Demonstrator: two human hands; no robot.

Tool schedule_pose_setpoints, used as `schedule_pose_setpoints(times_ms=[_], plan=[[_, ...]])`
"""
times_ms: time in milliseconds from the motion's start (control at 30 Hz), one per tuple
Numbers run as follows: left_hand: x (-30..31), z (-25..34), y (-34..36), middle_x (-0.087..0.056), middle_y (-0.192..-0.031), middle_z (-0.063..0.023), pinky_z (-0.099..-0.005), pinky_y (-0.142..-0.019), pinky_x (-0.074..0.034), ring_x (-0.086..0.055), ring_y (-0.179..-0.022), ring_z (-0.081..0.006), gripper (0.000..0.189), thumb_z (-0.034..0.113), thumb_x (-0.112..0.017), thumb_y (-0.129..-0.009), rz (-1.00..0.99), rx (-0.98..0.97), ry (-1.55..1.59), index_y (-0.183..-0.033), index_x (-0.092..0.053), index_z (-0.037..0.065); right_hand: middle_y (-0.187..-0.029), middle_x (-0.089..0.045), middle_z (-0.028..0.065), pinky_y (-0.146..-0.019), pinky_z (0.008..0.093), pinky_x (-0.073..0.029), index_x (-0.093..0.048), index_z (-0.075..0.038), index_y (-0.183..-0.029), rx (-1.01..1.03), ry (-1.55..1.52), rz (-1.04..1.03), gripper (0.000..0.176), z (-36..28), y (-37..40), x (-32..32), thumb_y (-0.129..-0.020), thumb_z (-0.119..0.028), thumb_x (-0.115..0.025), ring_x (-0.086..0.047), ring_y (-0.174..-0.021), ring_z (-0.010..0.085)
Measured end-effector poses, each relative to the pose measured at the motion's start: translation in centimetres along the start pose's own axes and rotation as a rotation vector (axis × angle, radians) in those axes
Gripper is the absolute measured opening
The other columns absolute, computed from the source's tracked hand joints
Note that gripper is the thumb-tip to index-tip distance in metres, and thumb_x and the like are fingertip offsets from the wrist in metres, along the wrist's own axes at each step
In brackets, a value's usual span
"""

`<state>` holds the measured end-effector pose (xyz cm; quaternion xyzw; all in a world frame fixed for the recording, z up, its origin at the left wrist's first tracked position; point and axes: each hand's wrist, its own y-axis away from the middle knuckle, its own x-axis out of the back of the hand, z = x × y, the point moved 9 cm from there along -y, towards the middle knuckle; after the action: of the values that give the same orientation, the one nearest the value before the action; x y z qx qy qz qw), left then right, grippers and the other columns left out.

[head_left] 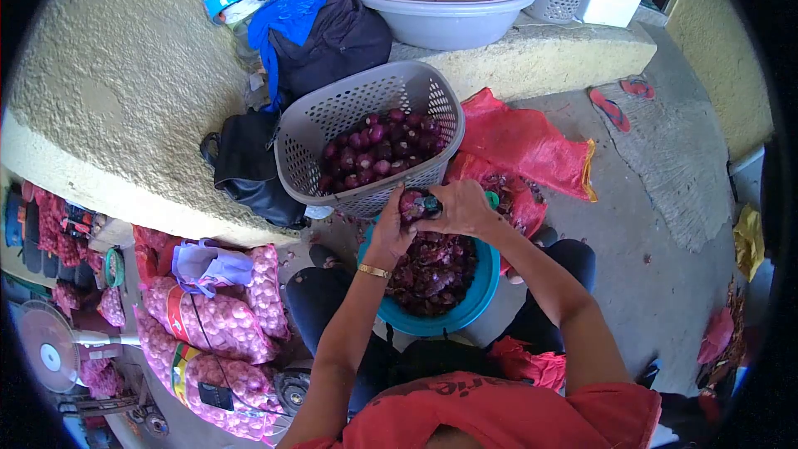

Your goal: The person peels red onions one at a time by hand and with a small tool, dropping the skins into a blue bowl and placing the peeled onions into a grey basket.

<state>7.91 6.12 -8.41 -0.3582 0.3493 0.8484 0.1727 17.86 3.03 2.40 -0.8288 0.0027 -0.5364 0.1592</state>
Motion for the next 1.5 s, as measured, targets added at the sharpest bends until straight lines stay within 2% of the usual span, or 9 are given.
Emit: schedule_pose_setpoints(times_ms=[67,400,667,833,900,1000,1200,1433,1500], plan=[[0.2,0.1,-0.6,-0.065,-0.093,-0.0047,-0.0295,-0.058,-0.055,-0.064,-0.079,-0.0152,0.026,0.031,-0.056,-0.097,-0.168,-0.051,0.091,-0.098,-0.059,0.006,-0.058,-0.061,0.0172,-0.051,0.0453,-0.051,-0.063,-0.004,-0.075,-0.028,0.022,0.013,0.062,0.1,0.1,-0.6,-0.07,-0.065,-0.068,-0.064,-0.056,0.0366],[1.4,0.3,0.1,-0.064,-0.089,-0.0033,-0.0226,-0.055,-0.051,-0.061,-0.075,-0.0132,0.025,0.032,-0.053,-0.097,-0.009,-0.205,0.26,-0.101,-0.058,0.009,-0.057,-0.058,0.0179,-0.052,0.0439,-0.05,-0.062,-0.002,-0.08,-0.103,-0.096,0.143,0.054,0.1,1.0,-2.0,-0.076,-0.056,-0.069,-0.063,-0.057,0.0376],[-0.6,-0.1,0.6,-0.065,-0.104,-0.0081,-0.0301,-0.064,-0.055,-0.065,-0.086,-0.0177,0.032,0.032,-0.054,-0.097,-0.158,0.114,-0.017,-0.117,-0.056,0.008,-0.063,-0.063,0.0179,-0.055,0.0446,-0.053,-0.066,-0.005,-0.08,0.169,-0.075,-0.093,0.06,-1.2,-0.5,0.9,-0.075,-0.064,-0.064,-0.065,-0.061,0.0374],[0.6,-1.4,-0.9,-0.066,-0.096,-0.008,-0.0291,-0.063,-0.056,-0.065,-0.081,-0.0177,0.027,0.03,-0.056,-0.096,-0.239,0.05,0.13,-0.108,-0.057,0.005,-0.059,-0.062,0.0181,-0.052,0.0448,-0.052,-0.065,-0.005,-0.081,0.078,0.036,-0.037,0.063,-1.0,0.1,-0.2,-0.076,-0.068,-0.06,-0.065,-0.058,0.0363],[2.5,-1.4,-0.9,-0.064,-0.089,-0.007,-0.0256,-0.054,-0.053,-0.064,-0.078,-0.0173,0.022,0.026,-0.059,-0.094,0.002,-0.005,0.19,-0.099,-0.057,0.005,-0.058,-0.062,0.0181,-0.051,0.045,-0.051,-0.065,-0.005,-0.083,0.039,0.019,-0.005,0.064,-0.7,0.6,-1.4,-0.077,-0.068,-0.059,-0.064,-0.057,0.036],[1.9,-0.6,-0.1,-0.063,-0.086,-0.0065,-0.0223,-0.049,-0.049,-0.063,-0.075,-0.0166,0.019,0.023,-0.061,-0.093,0.103,-0.08,0.238,-0.095,-0.056,0.004,-0.057,-0.059,0.0173,-0.05,0.0438,-0.049,-0.063,-0.004,-0.085,-0.04,-0.018,0.029,0.055,-0.4,0.9,-2.5,-0.076,-0.058,-0.068,-0.063,-0.057,0.0355],[1.9,-0.1,-0.6,-0.063,-0.089,-0.0074,-0.0292,-0.062,-0.055,-0.062,-0.074,-0.0167,0.021,0.025,-0.061,-0.093,-0.068,-0.138,0.297,-0.098,-0.057,0.005,-0.061,-0.06,0.0187,-0.052,0.0438,-0.05,-0.064,-0.004,-0.085,-0.108,-0.153,0.138,0.046,0.0,1.0,-2.2,-0.078,-0.049,-0.069,-0.063,-0.059,0.0374],[-1.6,0.0,1.5,-0.064,-0.09,-0.008,-0.0265,-0.057,-0.05,-0.057,-0.066,-0.0152,0.025,0.029,-0.055,-0.096,0.003,0.072,0.05,-0.104,-0.058,0.006,-0.06,-0.061,0.0172,-0.052,0.0446,-0.049,-0.064,-0.005,-0.084,0.06,-0.028,-0.017,0.063,0.3,-0.6,0.9,-0.071,-0.067,-0.067,-0.063,-0.059,0.037],[-1.7,-0.6,1.1,-0.064,-0.09,-0.0087,-0.0256,-0.053,-0.046,-0.056,-0.066,-0.0156,0.025,0.029,-0.054,-0.097,-0.134,0.092,0.1,-0.104,-0.057,0.005,-0.057,-0.059,0.0167,-0.05,0.0441,-0.048,-0.062,-0.004,-0.082,0.073,0.005,-0.009,0.067,0.4,-0.5,0.8,-0.068,-0.068,-0.069,-0.062,-0.057,0.037]])
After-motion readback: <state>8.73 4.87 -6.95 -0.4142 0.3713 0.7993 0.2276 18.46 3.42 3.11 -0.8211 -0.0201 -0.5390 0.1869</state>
